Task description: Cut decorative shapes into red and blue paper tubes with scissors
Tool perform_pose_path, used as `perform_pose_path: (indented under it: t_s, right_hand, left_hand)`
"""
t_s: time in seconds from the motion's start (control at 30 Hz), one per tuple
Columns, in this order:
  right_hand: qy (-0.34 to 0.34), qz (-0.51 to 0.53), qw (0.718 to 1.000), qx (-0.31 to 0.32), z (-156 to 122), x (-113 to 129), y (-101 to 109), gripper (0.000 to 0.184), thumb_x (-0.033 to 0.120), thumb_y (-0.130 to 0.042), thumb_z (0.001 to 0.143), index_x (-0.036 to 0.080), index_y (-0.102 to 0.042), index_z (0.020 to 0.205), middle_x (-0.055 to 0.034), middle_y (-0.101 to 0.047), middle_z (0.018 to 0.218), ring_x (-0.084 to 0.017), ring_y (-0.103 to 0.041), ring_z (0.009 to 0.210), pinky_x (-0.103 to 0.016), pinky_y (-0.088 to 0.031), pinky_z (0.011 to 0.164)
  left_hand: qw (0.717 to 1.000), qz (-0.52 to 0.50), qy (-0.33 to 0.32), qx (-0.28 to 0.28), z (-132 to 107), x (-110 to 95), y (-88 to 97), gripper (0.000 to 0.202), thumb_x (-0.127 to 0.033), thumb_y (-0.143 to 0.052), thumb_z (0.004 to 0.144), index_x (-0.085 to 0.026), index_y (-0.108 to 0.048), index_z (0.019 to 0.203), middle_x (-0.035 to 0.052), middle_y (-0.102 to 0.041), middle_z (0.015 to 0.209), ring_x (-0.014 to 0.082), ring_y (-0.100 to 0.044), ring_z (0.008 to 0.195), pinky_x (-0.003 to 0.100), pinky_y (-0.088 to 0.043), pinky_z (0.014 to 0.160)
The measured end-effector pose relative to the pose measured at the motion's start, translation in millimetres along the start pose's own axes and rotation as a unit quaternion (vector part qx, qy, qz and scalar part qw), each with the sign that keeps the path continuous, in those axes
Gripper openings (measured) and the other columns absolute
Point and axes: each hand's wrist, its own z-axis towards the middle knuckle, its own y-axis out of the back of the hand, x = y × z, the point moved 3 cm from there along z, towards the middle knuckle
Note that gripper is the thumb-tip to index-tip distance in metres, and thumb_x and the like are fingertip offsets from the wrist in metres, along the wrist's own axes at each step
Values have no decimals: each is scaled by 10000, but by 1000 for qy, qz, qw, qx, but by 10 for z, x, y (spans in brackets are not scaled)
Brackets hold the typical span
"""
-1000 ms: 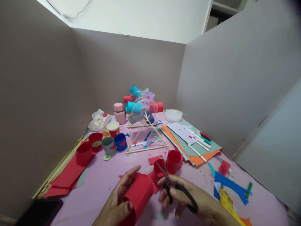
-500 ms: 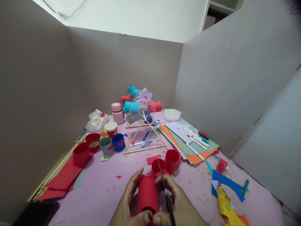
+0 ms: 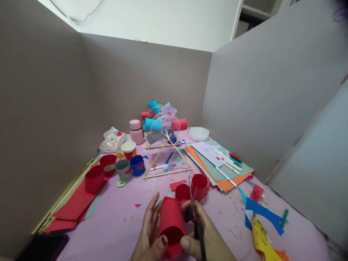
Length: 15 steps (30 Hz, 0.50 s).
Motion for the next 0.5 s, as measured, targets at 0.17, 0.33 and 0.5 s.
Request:
perform_pose_path:
  t_s: [0.17,0.33,0.5]
  right_hand:
    - [-8,-49,999,16,20,20,64,590,623,-698,683,219,-474,1051,-44,-533,944,-162,-524,812,-257,-454,657]
    - [-95,-46,993,53,37,-30,92,575,666,-659,686,183,-476,939,53,-505,613,-60,-436,443,-167,-372,419]
    - [-132,7,982,136,26,-61,28,580,701,-580,727,180,-450,945,29,-568,590,-57,-484,405,-136,-323,380]
  left_hand:
    - [999,-21,16,19,55,-59,63,888,-601,-766,511,-285,-476,1289,110,-659,1207,344,-608,1098,386,-478,918]
    - [998,-50,27,-37,-31,-308,59,744,-609,-678,622,-297,-508,1275,54,-611,1307,339,-572,1145,367,-505,877]
    - [986,-142,80,-25,-97,-429,33,642,-585,-638,686,-262,-557,1236,61,-637,1290,332,-567,1161,392,-513,882]
